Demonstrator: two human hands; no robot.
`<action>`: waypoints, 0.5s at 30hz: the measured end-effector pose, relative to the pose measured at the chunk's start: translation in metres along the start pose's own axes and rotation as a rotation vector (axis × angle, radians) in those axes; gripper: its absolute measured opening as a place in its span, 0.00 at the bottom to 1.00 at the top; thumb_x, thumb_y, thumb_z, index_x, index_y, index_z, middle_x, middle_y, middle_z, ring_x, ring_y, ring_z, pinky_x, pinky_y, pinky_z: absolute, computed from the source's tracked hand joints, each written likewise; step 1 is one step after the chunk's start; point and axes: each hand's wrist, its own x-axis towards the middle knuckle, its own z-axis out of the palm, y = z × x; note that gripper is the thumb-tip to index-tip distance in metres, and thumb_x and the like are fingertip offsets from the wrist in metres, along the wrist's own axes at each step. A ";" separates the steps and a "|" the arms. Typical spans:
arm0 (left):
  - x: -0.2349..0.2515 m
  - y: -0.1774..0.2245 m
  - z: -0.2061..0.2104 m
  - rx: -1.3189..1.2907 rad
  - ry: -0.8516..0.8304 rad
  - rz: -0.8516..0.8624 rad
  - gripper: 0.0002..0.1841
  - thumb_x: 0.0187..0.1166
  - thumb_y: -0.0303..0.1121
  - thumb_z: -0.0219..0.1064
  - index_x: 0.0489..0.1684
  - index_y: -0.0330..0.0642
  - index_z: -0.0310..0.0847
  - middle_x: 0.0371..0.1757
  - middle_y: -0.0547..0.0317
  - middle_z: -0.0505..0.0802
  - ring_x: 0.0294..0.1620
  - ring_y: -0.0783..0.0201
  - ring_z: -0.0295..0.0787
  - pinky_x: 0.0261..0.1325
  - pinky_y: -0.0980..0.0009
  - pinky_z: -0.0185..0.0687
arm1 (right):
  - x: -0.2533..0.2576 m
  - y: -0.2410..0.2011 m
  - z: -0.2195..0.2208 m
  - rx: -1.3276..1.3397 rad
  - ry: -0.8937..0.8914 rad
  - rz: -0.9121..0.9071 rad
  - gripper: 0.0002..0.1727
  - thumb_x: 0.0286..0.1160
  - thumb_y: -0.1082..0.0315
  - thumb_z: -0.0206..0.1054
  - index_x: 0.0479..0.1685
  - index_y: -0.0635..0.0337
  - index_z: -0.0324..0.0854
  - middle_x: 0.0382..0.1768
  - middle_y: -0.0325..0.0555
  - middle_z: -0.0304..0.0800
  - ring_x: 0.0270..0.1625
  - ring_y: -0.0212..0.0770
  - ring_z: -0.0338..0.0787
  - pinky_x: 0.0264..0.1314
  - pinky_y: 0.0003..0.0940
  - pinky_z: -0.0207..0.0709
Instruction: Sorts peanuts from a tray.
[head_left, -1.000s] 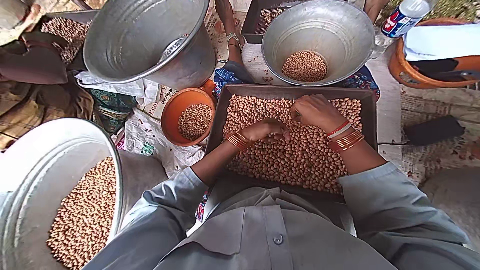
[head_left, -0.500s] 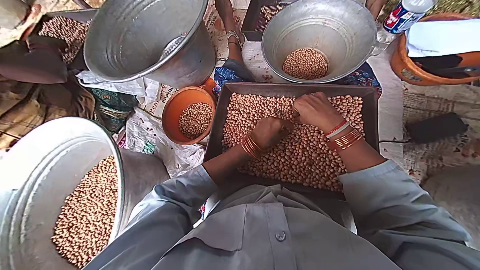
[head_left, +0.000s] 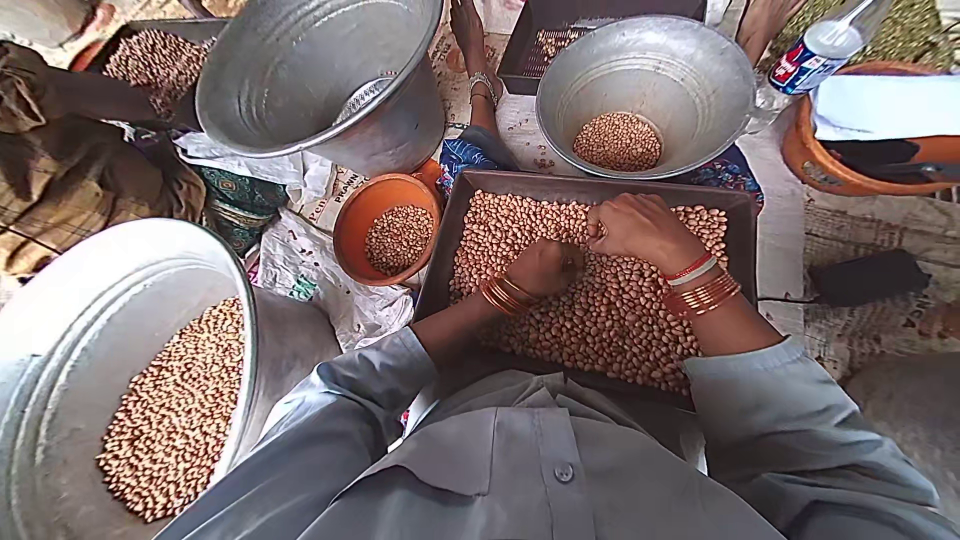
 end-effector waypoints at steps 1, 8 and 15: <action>0.001 -0.004 -0.006 -0.186 -0.024 -0.020 0.10 0.81 0.28 0.66 0.54 0.35 0.87 0.41 0.48 0.93 0.39 0.56 0.89 0.48 0.54 0.85 | -0.004 -0.004 -0.005 0.039 0.027 -0.033 0.11 0.70 0.56 0.76 0.39 0.54 0.91 0.36 0.52 0.92 0.47 0.57 0.91 0.47 0.60 0.77; -0.013 -0.011 -0.031 -0.931 -0.346 -0.121 0.11 0.80 0.17 0.62 0.48 0.46 0.82 0.31 0.73 0.92 0.25 0.82 0.82 0.28 0.85 0.77 | -0.025 -0.046 -0.014 0.245 0.105 -0.359 0.11 0.66 0.73 0.78 0.48 0.56 0.92 0.44 0.51 0.94 0.48 0.53 0.93 0.52 0.54 0.84; -0.057 -0.068 -0.106 -0.344 0.180 -0.174 0.05 0.78 0.20 0.66 0.45 0.36 0.87 0.33 0.64 0.90 0.27 0.77 0.82 0.33 0.78 0.80 | -0.022 0.010 -0.024 0.195 0.151 0.025 0.12 0.78 0.75 0.66 0.50 0.53 0.93 0.44 0.56 0.94 0.52 0.62 0.91 0.54 0.64 0.80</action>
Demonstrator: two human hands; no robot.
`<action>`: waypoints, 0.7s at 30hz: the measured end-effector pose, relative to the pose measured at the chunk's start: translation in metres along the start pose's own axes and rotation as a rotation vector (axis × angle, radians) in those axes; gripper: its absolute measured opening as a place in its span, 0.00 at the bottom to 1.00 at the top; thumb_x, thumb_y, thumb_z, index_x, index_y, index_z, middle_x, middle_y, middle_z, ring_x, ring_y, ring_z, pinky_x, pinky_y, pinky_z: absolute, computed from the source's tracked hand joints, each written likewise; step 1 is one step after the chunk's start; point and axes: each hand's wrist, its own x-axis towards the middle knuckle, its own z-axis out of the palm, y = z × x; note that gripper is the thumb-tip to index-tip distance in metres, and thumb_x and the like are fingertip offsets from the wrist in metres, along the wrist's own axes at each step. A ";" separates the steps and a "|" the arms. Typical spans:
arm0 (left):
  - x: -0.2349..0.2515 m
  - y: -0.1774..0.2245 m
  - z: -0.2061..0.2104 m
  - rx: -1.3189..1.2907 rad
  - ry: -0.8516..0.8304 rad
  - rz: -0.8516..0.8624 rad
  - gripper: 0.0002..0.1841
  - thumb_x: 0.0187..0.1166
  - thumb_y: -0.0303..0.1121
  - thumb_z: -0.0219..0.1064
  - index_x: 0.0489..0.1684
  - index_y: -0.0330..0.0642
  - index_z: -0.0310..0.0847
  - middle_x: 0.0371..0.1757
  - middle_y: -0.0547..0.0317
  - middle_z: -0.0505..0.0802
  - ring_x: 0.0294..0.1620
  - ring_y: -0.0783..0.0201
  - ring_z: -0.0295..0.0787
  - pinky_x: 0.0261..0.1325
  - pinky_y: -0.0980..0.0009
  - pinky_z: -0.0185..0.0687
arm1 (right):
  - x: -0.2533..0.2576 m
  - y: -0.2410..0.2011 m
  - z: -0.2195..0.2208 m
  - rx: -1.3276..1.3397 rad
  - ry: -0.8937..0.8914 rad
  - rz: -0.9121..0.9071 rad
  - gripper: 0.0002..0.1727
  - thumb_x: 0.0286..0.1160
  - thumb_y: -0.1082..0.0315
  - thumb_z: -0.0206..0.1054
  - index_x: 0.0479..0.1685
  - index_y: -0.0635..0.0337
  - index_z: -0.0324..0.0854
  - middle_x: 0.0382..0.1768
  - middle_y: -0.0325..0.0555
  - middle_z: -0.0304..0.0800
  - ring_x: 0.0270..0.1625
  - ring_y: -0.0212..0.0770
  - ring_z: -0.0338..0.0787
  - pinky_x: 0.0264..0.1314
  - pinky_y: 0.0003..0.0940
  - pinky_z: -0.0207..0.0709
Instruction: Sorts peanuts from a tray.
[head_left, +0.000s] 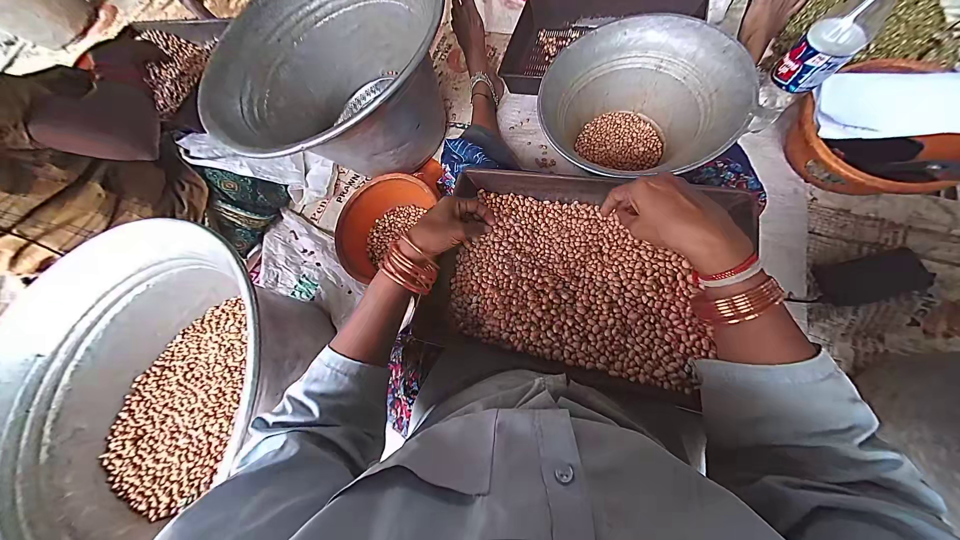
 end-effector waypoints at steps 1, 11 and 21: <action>-0.008 -0.004 -0.019 0.198 0.135 -0.019 0.05 0.79 0.22 0.68 0.45 0.36 0.88 0.36 0.59 0.92 0.32 0.71 0.85 0.40 0.70 0.83 | -0.002 0.011 -0.003 -0.038 0.018 0.117 0.11 0.77 0.75 0.67 0.48 0.56 0.93 0.44 0.61 0.93 0.53 0.66 0.90 0.54 0.68 0.78; -0.003 0.002 0.000 0.737 0.249 -0.228 0.09 0.81 0.33 0.69 0.52 0.46 0.94 0.52 0.39 0.95 0.57 0.33 0.91 0.60 0.28 0.78 | -0.003 0.045 -0.003 -0.174 -0.119 0.614 0.15 0.75 0.68 0.70 0.30 0.76 0.81 0.43 0.78 0.86 0.53 0.78 0.87 0.45 0.75 0.75; 0.008 -0.007 0.020 0.903 0.212 -0.261 0.10 0.76 0.34 0.73 0.50 0.44 0.93 0.51 0.32 0.94 0.59 0.26 0.88 0.55 0.27 0.78 | -0.012 -0.086 0.071 -0.129 -0.309 0.196 0.30 0.86 0.71 0.57 0.87 0.71 0.58 0.71 0.73 0.73 0.55 0.67 0.90 0.55 0.57 0.84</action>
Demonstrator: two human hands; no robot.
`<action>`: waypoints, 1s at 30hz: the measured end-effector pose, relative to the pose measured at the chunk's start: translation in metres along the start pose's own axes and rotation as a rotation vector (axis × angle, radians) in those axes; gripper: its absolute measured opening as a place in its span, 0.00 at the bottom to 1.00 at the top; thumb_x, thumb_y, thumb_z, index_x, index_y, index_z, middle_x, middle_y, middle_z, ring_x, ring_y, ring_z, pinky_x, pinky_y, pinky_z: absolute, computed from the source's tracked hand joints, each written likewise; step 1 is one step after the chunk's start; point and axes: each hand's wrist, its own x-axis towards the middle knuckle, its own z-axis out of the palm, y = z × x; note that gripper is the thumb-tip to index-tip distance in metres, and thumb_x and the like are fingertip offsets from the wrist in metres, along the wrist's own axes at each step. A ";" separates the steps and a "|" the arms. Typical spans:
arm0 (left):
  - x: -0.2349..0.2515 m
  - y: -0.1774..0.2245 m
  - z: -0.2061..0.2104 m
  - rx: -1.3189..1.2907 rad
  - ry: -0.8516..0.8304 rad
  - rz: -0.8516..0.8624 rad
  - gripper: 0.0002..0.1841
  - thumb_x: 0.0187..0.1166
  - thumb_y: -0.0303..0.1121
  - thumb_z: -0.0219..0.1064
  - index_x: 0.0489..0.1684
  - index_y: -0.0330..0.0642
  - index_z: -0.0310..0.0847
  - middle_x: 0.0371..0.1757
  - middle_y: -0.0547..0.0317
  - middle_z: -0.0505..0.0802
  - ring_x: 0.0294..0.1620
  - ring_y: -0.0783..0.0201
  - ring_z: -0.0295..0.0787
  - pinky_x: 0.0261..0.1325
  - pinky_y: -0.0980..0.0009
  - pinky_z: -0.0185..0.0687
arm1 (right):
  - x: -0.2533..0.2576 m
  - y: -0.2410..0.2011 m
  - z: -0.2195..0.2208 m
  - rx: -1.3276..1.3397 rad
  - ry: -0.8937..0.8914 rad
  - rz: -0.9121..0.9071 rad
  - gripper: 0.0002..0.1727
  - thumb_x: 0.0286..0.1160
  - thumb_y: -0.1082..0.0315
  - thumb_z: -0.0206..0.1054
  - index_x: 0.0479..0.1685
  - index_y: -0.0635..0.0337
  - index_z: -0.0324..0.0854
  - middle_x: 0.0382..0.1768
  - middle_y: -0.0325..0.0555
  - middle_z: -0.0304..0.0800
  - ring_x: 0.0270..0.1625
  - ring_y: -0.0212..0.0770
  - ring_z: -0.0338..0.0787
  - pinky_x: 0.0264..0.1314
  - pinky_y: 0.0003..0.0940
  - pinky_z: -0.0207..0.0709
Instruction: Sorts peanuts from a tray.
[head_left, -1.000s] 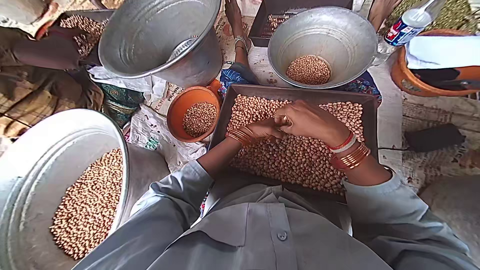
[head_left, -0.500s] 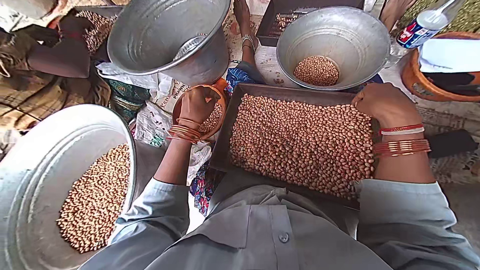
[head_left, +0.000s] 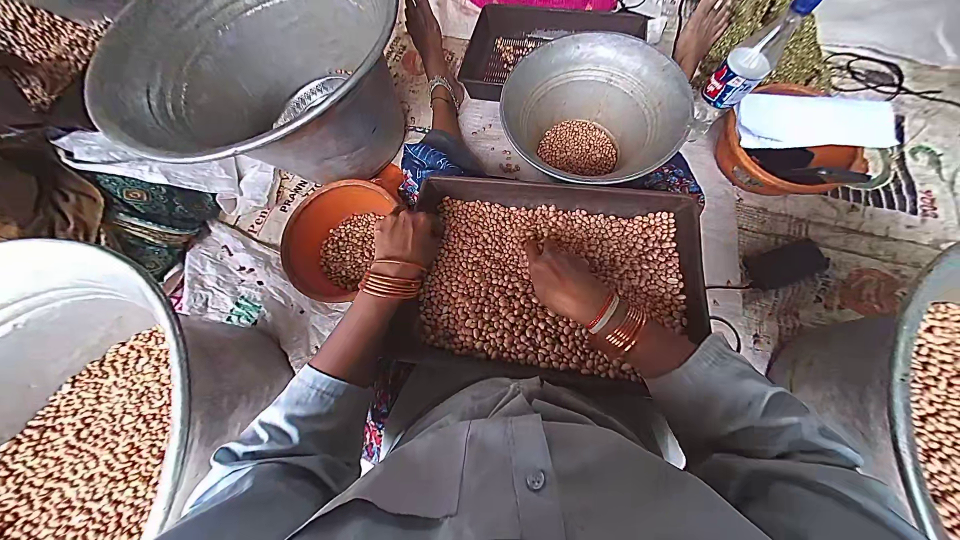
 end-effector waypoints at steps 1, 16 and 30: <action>0.000 0.000 0.000 -0.002 -0.002 0.004 0.10 0.76 0.33 0.72 0.50 0.44 0.93 0.51 0.32 0.94 0.60 0.26 0.87 0.56 0.28 0.78 | -0.005 -0.013 0.003 0.013 -0.029 -0.100 0.30 0.86 0.71 0.57 0.87 0.67 0.60 0.72 0.71 0.72 0.54 0.64 0.91 0.54 0.56 0.86; 0.028 0.002 -0.022 -1.081 0.069 0.388 0.08 0.77 0.24 0.59 0.48 0.40 0.80 0.33 0.68 0.89 0.22 0.79 0.81 0.25 0.81 0.77 | 0.016 0.109 -0.036 0.093 0.318 -0.089 0.05 0.75 0.63 0.74 0.40 0.48 0.96 0.39 0.52 0.96 0.47 0.59 0.93 0.46 0.65 0.79; -0.001 0.115 0.033 -0.368 -0.181 0.742 0.12 0.80 0.26 0.67 0.57 0.44 0.91 0.58 0.44 0.94 0.57 0.42 0.94 0.59 0.39 0.87 | 0.038 0.105 -0.009 -0.066 0.283 -0.203 0.09 0.67 0.69 0.76 0.46 0.52 0.92 0.37 0.52 0.94 0.44 0.58 0.92 0.46 0.60 0.78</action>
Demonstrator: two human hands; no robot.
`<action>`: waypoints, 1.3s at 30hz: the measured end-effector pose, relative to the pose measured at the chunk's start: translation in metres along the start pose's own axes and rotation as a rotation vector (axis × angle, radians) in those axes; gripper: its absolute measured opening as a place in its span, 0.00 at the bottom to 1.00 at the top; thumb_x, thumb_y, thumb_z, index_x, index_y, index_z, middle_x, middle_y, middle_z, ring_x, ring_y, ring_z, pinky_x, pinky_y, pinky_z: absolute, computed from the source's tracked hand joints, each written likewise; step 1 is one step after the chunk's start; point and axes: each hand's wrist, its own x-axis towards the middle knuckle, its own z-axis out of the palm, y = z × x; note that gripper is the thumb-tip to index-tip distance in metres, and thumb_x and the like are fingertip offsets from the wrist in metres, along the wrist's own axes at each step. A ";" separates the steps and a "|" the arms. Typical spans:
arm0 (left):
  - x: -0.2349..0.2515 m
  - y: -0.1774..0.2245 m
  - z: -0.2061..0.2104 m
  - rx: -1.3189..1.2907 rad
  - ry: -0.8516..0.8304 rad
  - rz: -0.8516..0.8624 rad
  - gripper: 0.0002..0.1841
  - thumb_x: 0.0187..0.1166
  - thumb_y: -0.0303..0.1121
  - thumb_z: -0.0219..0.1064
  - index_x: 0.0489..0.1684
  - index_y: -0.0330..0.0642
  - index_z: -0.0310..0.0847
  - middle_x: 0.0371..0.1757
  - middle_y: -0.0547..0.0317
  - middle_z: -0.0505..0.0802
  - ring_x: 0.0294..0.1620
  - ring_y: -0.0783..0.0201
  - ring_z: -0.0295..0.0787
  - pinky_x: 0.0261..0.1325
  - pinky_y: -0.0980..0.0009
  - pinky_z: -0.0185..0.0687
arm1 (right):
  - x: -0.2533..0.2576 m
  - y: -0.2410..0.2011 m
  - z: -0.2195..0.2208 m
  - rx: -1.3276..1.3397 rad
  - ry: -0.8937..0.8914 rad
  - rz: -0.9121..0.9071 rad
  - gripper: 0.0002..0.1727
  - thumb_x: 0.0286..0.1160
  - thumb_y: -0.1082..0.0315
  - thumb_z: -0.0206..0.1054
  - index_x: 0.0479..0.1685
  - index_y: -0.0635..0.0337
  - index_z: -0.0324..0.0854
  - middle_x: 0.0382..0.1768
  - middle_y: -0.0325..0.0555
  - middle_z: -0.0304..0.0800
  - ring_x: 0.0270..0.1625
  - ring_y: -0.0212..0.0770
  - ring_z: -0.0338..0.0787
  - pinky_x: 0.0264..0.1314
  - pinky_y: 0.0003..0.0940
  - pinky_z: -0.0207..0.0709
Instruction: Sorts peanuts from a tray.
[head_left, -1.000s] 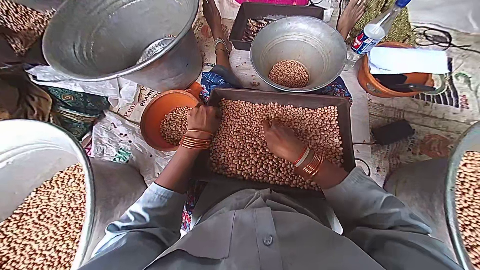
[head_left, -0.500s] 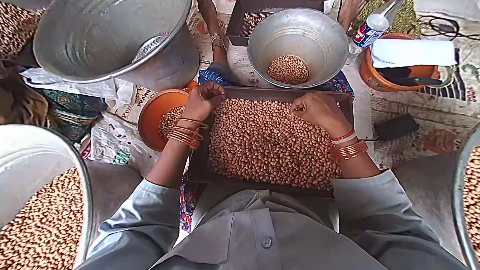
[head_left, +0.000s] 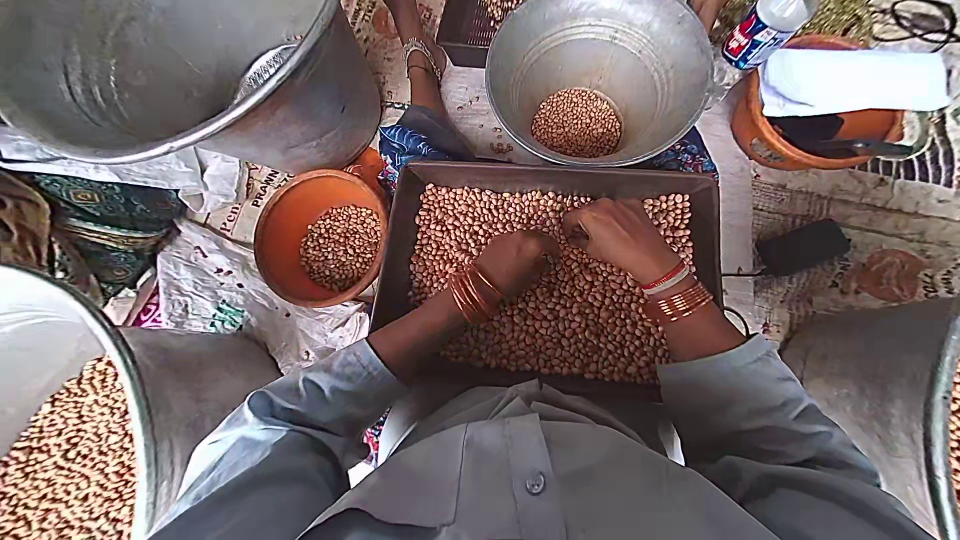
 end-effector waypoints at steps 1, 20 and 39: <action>0.001 -0.001 0.001 0.014 -0.007 0.002 0.12 0.81 0.26 0.66 0.56 0.43 0.91 0.58 0.43 0.94 0.57 0.42 0.94 0.58 0.40 0.87 | 0.002 0.001 -0.001 0.015 -0.014 0.004 0.10 0.68 0.68 0.76 0.47 0.52 0.92 0.38 0.52 0.94 0.45 0.58 0.93 0.47 0.61 0.78; -0.010 -0.042 -0.044 -0.212 -0.161 -0.053 0.07 0.76 0.26 0.74 0.46 0.46 0.95 0.30 0.58 0.92 0.25 0.66 0.82 0.36 0.62 0.82 | 0.009 0.003 -0.004 0.296 -0.077 -0.194 0.06 0.78 0.62 0.73 0.44 0.49 0.95 0.42 0.44 0.96 0.48 0.48 0.94 0.54 0.55 0.82; -0.012 -0.052 -0.042 -0.043 -0.007 -0.073 0.10 0.79 0.24 0.67 0.47 0.43 0.95 0.42 0.48 0.96 0.41 0.50 0.93 0.53 0.43 0.86 | 0.008 -0.020 0.005 0.237 -0.062 -0.262 0.09 0.74 0.63 0.73 0.50 0.50 0.92 0.43 0.46 0.95 0.48 0.50 0.93 0.51 0.55 0.83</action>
